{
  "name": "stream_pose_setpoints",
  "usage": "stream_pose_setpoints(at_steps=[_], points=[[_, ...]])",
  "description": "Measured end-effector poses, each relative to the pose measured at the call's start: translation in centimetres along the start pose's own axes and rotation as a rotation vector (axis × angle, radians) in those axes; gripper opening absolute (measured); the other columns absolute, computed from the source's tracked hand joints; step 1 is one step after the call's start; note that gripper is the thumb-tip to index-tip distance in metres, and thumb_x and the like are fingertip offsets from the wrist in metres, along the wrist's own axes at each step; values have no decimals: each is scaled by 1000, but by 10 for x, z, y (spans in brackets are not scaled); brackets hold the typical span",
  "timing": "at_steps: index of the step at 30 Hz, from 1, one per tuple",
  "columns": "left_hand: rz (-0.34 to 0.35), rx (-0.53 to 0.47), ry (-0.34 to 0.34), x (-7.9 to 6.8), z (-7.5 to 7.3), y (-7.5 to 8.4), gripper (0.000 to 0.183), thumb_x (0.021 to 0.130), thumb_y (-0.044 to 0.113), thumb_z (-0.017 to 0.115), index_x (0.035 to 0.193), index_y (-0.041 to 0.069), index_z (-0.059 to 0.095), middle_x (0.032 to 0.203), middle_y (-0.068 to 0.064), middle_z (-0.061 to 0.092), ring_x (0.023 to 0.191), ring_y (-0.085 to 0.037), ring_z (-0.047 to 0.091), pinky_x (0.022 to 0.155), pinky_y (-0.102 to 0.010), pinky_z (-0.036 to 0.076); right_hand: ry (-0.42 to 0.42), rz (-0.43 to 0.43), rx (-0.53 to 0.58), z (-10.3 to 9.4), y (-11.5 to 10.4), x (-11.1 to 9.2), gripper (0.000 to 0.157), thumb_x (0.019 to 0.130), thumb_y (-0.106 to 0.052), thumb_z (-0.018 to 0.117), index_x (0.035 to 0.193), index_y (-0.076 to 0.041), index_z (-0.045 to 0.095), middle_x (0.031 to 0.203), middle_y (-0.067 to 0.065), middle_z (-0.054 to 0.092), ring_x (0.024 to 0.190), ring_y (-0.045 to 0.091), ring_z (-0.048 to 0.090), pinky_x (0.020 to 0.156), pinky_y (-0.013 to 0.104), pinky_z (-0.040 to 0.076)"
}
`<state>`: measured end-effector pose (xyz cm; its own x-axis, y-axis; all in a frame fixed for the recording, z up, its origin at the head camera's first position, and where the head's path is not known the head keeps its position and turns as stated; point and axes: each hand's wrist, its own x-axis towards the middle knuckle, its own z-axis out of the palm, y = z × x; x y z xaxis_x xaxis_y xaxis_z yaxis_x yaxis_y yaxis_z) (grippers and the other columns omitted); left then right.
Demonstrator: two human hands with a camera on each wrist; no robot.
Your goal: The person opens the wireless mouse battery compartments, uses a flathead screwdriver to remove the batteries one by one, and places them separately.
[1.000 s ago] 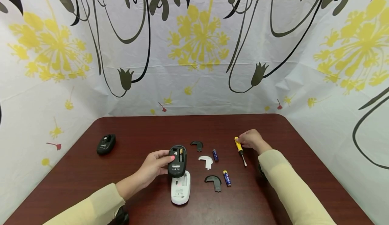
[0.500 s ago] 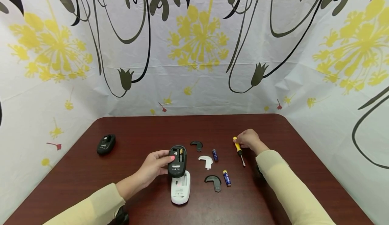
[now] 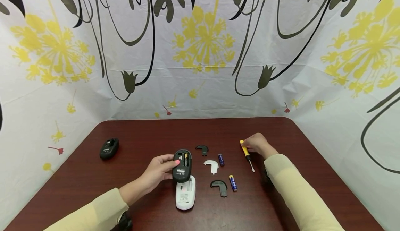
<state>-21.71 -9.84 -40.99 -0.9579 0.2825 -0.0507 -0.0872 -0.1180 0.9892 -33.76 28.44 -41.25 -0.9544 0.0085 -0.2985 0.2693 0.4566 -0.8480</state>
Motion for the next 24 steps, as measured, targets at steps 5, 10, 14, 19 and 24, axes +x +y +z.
stream_pose_setpoints(at_steps=[5,10,14,19,24], points=[[-4,6,-2,0,0,0,47,93,11,64,129,-15,49,114,-23,63,91,-24,67,76,-40,59,-18,-2,59,-4,4,2,44,90,-6,67,123,18,52,111,19,59,85,16,61,79,35,57],[-2,9,-6,-1,1,1,47,93,11,64,129,-15,49,114,-22,63,92,-24,67,76,-40,59,-49,-10,121,-8,3,-1,47,94,-10,64,129,17,48,109,13,58,85,14,60,82,34,56],[-3,9,-8,-1,1,1,47,93,12,64,130,-14,49,114,-22,64,91,-25,67,76,-41,59,-97,-6,200,-11,-2,-5,51,96,-9,61,135,16,41,108,9,57,86,12,60,86,33,55],[-4,8,-13,-2,1,1,48,93,12,63,130,-14,48,115,-22,63,92,-25,67,76,-41,58,-153,0,293,-14,-8,-9,54,99,-9,55,141,15,33,107,7,55,86,10,58,85,29,54],[-1,6,-13,-1,2,1,47,93,11,63,129,-14,49,114,-22,63,92,-25,67,76,-41,58,-152,-9,367,-13,-14,-12,48,99,-10,55,137,14,37,103,5,54,84,9,56,84,27,53]])
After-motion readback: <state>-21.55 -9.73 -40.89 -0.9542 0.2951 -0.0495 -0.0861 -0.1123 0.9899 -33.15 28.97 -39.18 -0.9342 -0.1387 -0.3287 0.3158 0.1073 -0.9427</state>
